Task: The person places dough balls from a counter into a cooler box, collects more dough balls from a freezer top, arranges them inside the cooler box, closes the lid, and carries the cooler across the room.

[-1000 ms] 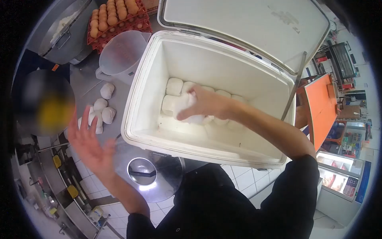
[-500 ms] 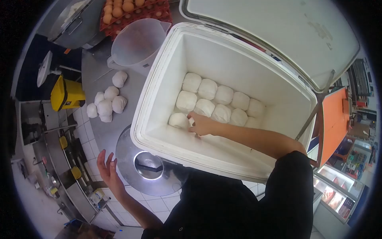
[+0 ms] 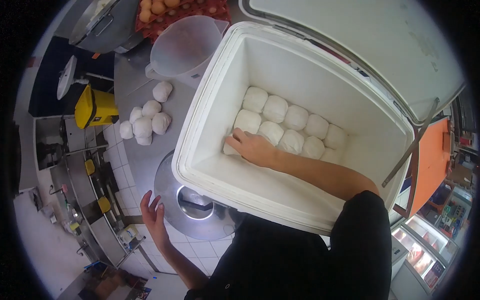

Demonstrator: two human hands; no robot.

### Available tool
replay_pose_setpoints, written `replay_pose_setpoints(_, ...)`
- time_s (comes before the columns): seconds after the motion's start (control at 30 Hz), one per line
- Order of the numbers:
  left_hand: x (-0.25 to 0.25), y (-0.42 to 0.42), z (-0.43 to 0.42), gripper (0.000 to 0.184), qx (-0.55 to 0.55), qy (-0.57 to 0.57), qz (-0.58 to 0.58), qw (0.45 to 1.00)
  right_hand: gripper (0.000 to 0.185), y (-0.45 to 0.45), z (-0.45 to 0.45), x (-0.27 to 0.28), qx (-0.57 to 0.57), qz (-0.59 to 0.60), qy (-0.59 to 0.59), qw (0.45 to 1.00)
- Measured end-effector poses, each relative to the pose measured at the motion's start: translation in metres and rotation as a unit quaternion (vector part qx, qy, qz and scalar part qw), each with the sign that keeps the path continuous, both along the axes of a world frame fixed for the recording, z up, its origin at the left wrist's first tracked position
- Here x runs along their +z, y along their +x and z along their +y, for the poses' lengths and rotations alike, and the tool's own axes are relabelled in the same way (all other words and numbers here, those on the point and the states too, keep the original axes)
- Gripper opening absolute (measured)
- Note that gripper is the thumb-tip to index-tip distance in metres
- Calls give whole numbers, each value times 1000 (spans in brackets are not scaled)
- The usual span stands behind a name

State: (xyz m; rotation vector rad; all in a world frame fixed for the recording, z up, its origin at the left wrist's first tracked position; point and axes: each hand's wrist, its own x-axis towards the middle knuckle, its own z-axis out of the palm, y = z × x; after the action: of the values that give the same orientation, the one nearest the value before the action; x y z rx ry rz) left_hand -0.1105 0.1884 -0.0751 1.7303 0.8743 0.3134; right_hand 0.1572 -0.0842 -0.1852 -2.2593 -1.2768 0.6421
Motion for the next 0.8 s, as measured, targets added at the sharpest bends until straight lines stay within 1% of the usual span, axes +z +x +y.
replay_pose_setpoints(0.03,2,-4,-3,56,-3,-1,11,1000,52,-7,-3,-2,6,-33,-9,999)
replay_pose_setpoints(0.17,-3,-10,-7,56,5,-16,30,999,52,-7,-16,-11,36,-14,10,999)
replay_pose_setpoints(0.2,-4,-13,-8,56,2,-17,32,999,49,6,-18,15,72,13,-6,997)
replay_pose_setpoints(0.23,-5,-16,-8,57,-1,-17,32,999,47,16,-18,28,109,39,-22,993)
replay_pose_setpoints(0.27,-6,-19,-8,57,1,-16,32,999,47,21,-16,25,111,39,-21,993)
replay_pose_setpoints(0.3,-7,-20,-8,58,0,-15,42,999,44,26,-15,18,153,-49,80,984)
replay_pose_setpoints(0.33,-8,-20,-7,59,0,-12,52,999,42,28,-14,11,192,-138,180,955)
replay_pose_setpoints(0.37,-8,-21,-7,59,0,-9,51,999,42,27,-13,5,192,-139,183,954)
replay_pose_setpoints(0.43,-8,-20,-8,58,-4,-2,61,998,32,24,-6,-7,205,-114,148,961)
replay_pose_setpoints(0.47,-7,-20,-9,58,0,3,63,998,32,20,-1,-14,208,-112,153,960)
replay_pose_setpoints(0.53,-5,-15,-10,59,-5,-6,68,998,28,8,4,-20,178,-227,76,954)
replay_pose_setpoints(0.57,-7,-12,-10,59,-7,-5,70,997,28,4,5,-23,176,-225,77,955)
replay_pose_setpoints(0.63,-15,-9,-10,59,-22,-18,65,997,27,-2,13,-23,194,-231,-29,953)
replay_pose_setpoints(0.67,-18,-4,-10,60,-37,-14,61,997,27,-3,11,-24,206,-232,-14,951)
replay_pose_setpoints(0.7,-27,-1,-6,59,-39,-26,56,997,29,1,3,-28,188,-240,73,950)
replay_pose_setpoints(0.73,-30,7,0,59,-39,-75,66,994,31,5,-1,-32,168,-245,161,941)
replay_pose_setpoints(0.8,-46,32,21,60,-89,10,28,996,35,13,-10,-15,135,-105,182,968)
